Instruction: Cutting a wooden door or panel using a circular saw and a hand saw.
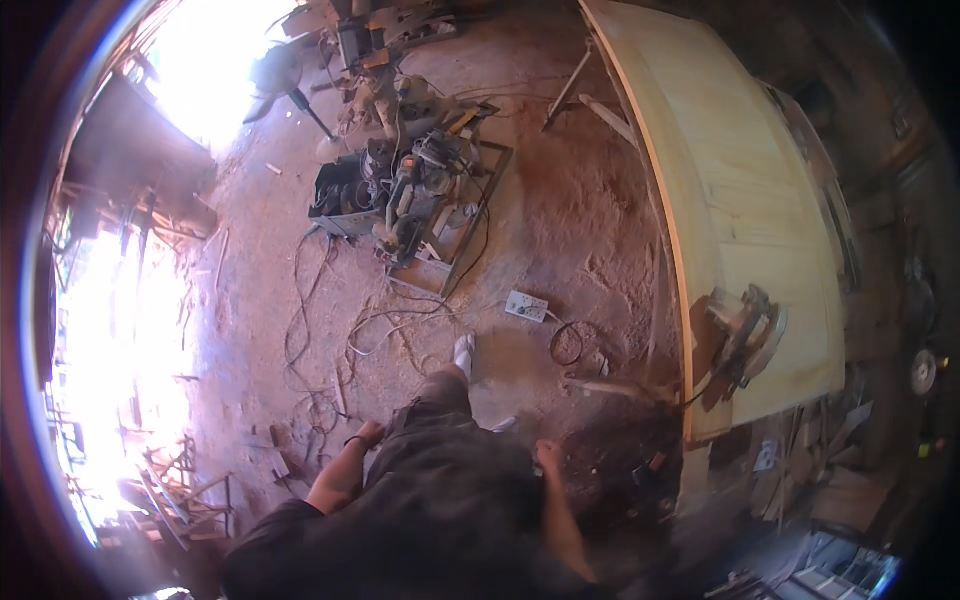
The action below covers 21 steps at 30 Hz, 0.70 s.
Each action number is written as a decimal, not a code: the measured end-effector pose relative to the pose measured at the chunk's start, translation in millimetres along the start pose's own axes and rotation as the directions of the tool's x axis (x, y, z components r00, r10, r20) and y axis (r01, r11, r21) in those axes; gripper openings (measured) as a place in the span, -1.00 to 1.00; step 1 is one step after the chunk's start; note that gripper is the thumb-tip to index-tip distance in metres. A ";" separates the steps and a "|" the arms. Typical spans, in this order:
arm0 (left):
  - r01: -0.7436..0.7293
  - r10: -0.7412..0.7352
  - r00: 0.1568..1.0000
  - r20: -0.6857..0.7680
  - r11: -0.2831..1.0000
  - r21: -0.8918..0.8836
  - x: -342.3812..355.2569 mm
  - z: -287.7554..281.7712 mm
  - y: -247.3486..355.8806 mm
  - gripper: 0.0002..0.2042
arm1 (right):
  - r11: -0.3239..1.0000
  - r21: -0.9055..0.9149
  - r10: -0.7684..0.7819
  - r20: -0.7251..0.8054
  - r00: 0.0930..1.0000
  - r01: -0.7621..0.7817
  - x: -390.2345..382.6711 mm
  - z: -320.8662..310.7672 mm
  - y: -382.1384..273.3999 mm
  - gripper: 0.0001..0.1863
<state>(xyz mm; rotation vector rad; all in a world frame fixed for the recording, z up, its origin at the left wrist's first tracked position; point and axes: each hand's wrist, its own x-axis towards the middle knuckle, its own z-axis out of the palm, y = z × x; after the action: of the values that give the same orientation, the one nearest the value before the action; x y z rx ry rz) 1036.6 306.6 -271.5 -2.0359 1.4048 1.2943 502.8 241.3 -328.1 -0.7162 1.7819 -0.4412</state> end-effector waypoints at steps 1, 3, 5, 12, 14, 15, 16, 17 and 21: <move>-0.106 0.049 0.938 0.343 0.983 0.151 -10.2 -5.2 20.4 -0.73 | 1.000 0.002 0.023 0.072 0.997 -0.023 -3.6 -13.8 -7.3 -0.82; 0.460 -0.296 0.836 0.463 0.837 -0.297 -42.7 -17.0 54.6 -0.73 | 0.990 0.037 0.131 0.053 0.990 -0.133 -24.4 -39.4 -35.8 -0.83; 0.476 -0.277 0.830 0.485 0.805 -0.354 -33.0 -30.0 65.5 -0.72 | 0.930 0.227 0.280 0.068 0.958 -0.288 -18.2 -66.6 -22.0 -0.85; -0.468 0.388 0.830 0.401 0.876 0.120 171.6 -129.7 73.9 -0.73 | 0.775 0.361 0.538 0.053 0.841 -0.518 -1.5 -110.0 -97.1 -0.86; -0.648 0.609 0.757 0.239 0.648 0.400 220.0 -213.7 123.0 -0.74 | 0.808 0.299 0.504 0.096 0.858 -0.508 19.0 -94.6 -153.4 -0.85; -0.583 0.671 0.740 0.039 0.611 0.535 240.9 -248.2 105.6 -0.75 | 0.854 0.201 0.441 0.205 0.874 -0.479 38.7 -77.6 -193.0 -0.83; -0.601 0.733 0.631 -0.251 0.668 0.438 258.0 -296.0 104.5 -0.75 | 0.987 -0.134 -0.042 0.296 0.954 0.085 83.4 -71.6 -188.6 -0.84; -0.480 0.645 0.697 -0.315 0.745 0.464 278.2 -346.6 149.8 -0.78 | 0.677 -0.457 -0.511 0.273 0.815 0.577 133.0 -81.3 -168.6 -0.84; -0.455 0.174 0.869 -0.463 0.651 -0.607 248.6 -488.6 261.3 -0.84 | 0.877 -0.381 -0.361 -0.116 0.925 0.294 175.7 -26.2 -303.3 -0.70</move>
<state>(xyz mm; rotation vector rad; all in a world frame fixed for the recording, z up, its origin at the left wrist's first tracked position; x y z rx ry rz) 1068.0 -291.2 -169.2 -2.7332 1.6645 1.9136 517.8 -103.1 -259.4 -1.2860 1.9438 -0.4221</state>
